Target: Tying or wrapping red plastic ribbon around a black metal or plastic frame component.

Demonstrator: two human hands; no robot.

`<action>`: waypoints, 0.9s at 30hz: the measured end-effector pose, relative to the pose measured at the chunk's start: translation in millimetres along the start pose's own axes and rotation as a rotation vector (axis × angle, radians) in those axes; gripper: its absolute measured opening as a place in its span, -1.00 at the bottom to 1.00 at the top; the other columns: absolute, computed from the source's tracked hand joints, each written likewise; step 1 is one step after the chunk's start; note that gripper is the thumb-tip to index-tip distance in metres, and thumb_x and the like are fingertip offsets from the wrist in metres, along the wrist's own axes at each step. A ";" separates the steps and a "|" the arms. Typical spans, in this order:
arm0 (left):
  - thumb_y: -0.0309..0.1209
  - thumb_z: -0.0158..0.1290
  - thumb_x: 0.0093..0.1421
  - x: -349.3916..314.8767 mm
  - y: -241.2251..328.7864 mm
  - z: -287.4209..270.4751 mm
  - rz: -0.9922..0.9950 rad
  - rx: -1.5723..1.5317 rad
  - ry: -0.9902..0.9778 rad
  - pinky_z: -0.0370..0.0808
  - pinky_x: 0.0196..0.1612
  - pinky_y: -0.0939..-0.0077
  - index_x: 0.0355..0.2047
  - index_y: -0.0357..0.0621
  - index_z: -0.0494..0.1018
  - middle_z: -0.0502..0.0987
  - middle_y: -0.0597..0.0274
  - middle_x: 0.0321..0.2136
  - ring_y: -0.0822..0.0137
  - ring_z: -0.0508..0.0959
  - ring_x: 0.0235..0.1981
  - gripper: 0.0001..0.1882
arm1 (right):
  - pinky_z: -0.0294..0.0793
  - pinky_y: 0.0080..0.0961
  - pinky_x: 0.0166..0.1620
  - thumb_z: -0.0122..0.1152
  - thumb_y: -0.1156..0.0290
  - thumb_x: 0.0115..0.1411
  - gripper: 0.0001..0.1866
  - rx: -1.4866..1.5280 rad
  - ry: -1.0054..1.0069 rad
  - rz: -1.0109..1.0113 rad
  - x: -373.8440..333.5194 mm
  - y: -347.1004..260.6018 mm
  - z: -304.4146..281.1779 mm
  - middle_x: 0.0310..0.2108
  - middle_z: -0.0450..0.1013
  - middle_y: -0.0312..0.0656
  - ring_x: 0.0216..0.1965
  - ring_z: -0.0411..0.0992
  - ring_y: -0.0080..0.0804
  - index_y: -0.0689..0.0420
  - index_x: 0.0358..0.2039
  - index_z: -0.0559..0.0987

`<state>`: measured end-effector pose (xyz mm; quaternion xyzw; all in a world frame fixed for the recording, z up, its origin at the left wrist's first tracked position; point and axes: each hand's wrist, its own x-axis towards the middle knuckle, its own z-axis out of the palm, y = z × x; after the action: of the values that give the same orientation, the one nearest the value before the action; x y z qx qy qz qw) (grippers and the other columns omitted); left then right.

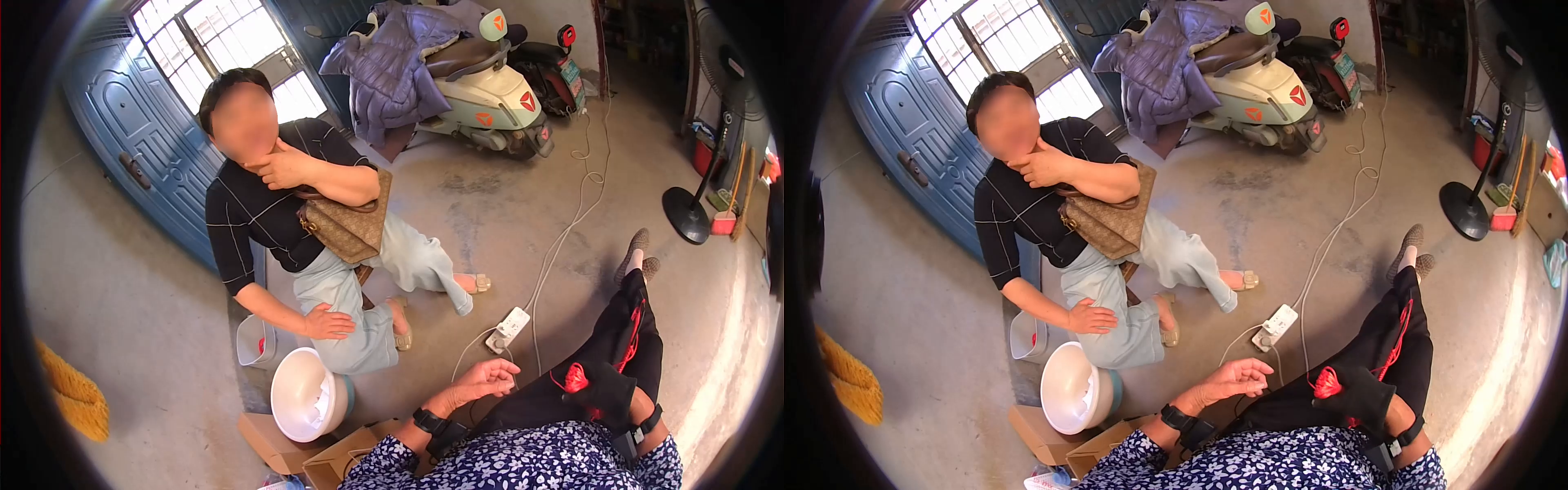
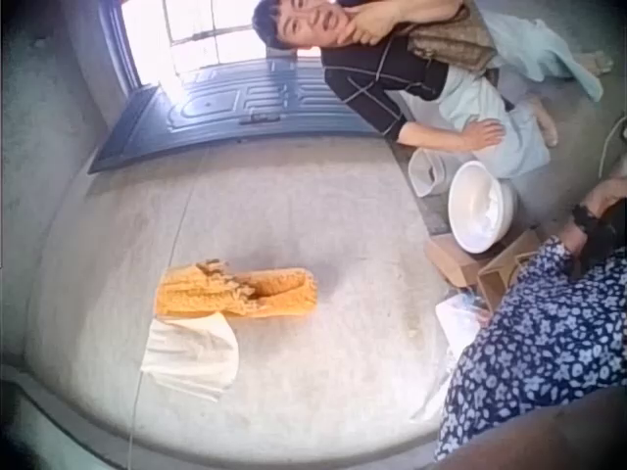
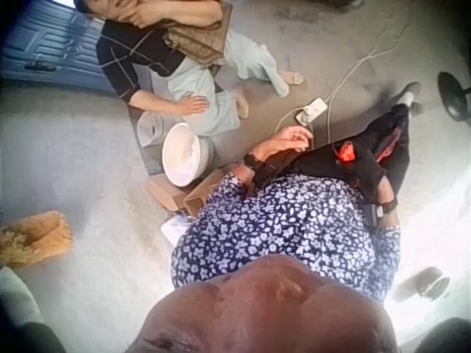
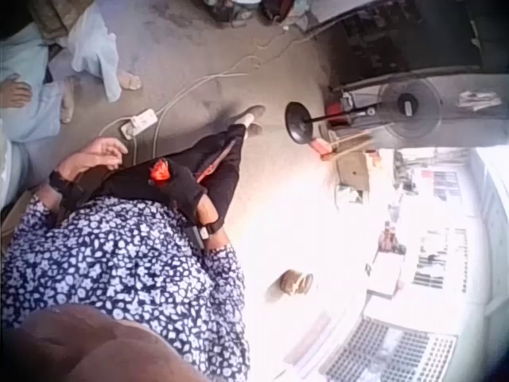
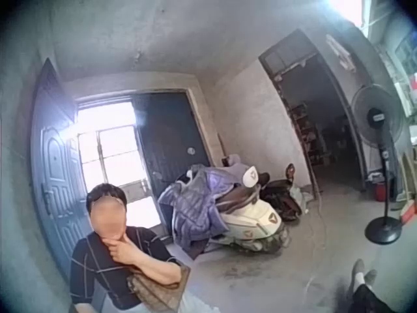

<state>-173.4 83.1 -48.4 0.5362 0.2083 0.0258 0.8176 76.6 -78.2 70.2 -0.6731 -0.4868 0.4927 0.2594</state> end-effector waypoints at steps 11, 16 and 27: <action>-0.32 0.17 0.20 14.4 -36.4 42.0 0.115 0.267 0.065 0.29 -0.49 0.68 -0.49 -0.18 0.43 0.41 0.50 -0.57 0.67 0.33 -0.54 -0.76 | 0.40 -0.56 -0.40 0.40 0.37 0.03 -0.78 0.291 0.188 0.013 -9.0 53.5 39.6 -0.56 0.46 -0.34 -0.50 0.38 -0.66 0.17 -0.43 0.53; -0.33 0.16 0.22 17.7 -38.2 44.9 0.119 0.298 0.056 0.26 -0.50 0.73 -0.47 -0.17 0.43 0.39 0.52 -0.57 0.70 0.31 -0.54 -0.78 | 0.40 -0.56 -0.40 0.39 0.35 0.05 -0.78 0.322 0.212 0.091 -19.2 55.8 43.7 -0.57 0.46 -0.33 -0.50 0.38 -0.65 0.18 -0.42 0.53; -0.34 0.16 0.23 19.7 -35.7 44.6 0.124 0.285 0.060 0.27 -0.46 0.76 -0.45 -0.16 0.45 0.40 0.54 -0.54 0.71 0.33 -0.50 -0.80 | 0.37 -0.58 -0.38 0.38 0.43 0.04 -0.82 0.389 0.293 0.084 -21.6 57.5 45.1 -0.54 0.42 -0.39 -0.47 0.35 -0.67 0.15 -0.41 0.53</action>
<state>-145.5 34.6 -71.1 0.6575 0.2009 0.0625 0.7235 57.4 -126.3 14.2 -0.6944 -0.3115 0.4848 0.4310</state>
